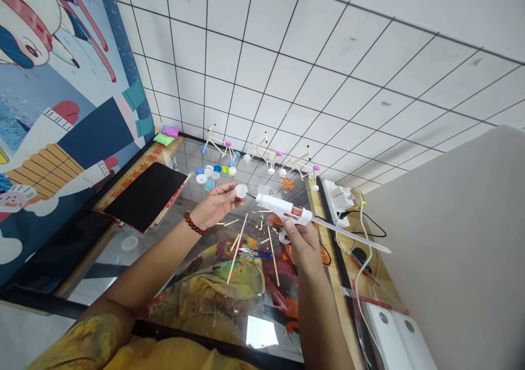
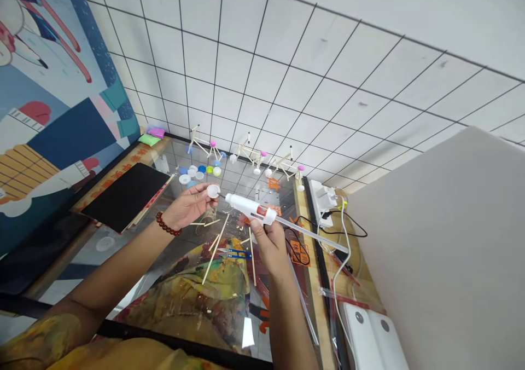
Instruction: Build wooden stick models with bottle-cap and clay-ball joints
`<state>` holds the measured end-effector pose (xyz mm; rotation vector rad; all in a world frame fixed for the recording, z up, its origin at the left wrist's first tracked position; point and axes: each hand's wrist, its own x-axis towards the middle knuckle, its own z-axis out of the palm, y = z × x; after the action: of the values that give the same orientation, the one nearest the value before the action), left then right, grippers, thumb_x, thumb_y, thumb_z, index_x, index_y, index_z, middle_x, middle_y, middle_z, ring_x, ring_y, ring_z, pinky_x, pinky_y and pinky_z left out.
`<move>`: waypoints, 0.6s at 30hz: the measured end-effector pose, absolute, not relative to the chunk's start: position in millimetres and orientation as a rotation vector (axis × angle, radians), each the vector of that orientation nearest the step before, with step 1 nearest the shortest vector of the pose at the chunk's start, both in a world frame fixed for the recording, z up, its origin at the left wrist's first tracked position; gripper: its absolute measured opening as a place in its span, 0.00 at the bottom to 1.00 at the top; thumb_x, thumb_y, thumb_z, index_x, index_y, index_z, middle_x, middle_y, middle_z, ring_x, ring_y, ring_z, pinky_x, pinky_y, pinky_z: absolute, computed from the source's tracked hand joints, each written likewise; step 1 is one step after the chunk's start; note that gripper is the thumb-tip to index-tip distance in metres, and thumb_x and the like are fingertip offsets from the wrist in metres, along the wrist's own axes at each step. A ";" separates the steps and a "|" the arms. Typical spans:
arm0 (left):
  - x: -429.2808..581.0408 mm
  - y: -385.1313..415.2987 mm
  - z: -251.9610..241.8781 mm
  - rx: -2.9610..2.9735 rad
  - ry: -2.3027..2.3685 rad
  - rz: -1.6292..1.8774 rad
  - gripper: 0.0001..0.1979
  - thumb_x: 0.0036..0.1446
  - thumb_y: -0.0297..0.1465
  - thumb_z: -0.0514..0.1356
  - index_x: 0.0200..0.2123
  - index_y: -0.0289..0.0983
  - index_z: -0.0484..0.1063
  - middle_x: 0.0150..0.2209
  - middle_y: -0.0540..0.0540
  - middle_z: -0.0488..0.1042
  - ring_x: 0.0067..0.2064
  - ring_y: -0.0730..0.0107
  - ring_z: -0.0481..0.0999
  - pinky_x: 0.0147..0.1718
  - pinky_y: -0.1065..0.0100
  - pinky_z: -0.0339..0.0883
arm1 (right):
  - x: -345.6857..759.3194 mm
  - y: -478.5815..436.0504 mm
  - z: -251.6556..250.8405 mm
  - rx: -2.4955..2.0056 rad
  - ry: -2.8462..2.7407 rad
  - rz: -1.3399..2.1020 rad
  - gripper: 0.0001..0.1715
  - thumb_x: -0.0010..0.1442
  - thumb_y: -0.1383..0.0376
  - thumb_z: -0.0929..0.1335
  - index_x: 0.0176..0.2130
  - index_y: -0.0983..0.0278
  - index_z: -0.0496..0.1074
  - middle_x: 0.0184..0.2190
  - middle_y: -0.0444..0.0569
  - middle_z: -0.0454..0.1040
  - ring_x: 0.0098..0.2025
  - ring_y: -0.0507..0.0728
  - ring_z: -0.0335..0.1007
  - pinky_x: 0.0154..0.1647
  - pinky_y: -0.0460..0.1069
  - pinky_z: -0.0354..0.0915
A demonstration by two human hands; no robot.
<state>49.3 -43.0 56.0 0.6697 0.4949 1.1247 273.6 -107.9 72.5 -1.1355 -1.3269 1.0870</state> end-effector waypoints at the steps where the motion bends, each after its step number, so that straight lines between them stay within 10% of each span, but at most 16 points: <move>1: 49.6 -43.8 56.5 0.673 0.492 1.117 0.15 0.48 0.30 0.69 0.41 0.36 0.78 0.37 0.47 0.77 0.37 0.72 0.76 0.40 0.69 0.71 | 271.9 -107.7 71.6 -1.131 -1.333 1.089 0.17 0.60 0.52 0.68 0.44 0.60 0.74 0.37 0.50 0.80 0.36 0.59 0.77 0.35 0.52 0.69; 18: 46.6 -43.2 54.7 0.698 0.485 1.123 0.14 0.49 0.28 0.69 0.42 0.35 0.79 0.39 0.46 0.78 0.36 0.73 0.77 0.42 0.68 0.71 | 265.9 -101.6 68.1 -1.183 -1.492 0.985 0.16 0.62 0.54 0.66 0.45 0.61 0.73 0.35 0.48 0.78 0.28 0.54 0.66 0.31 0.49 0.63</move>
<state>46.6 -43.2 54.7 0.6978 0.4845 1.1235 265.9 -101.6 68.1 -1.1835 -1.4918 0.9848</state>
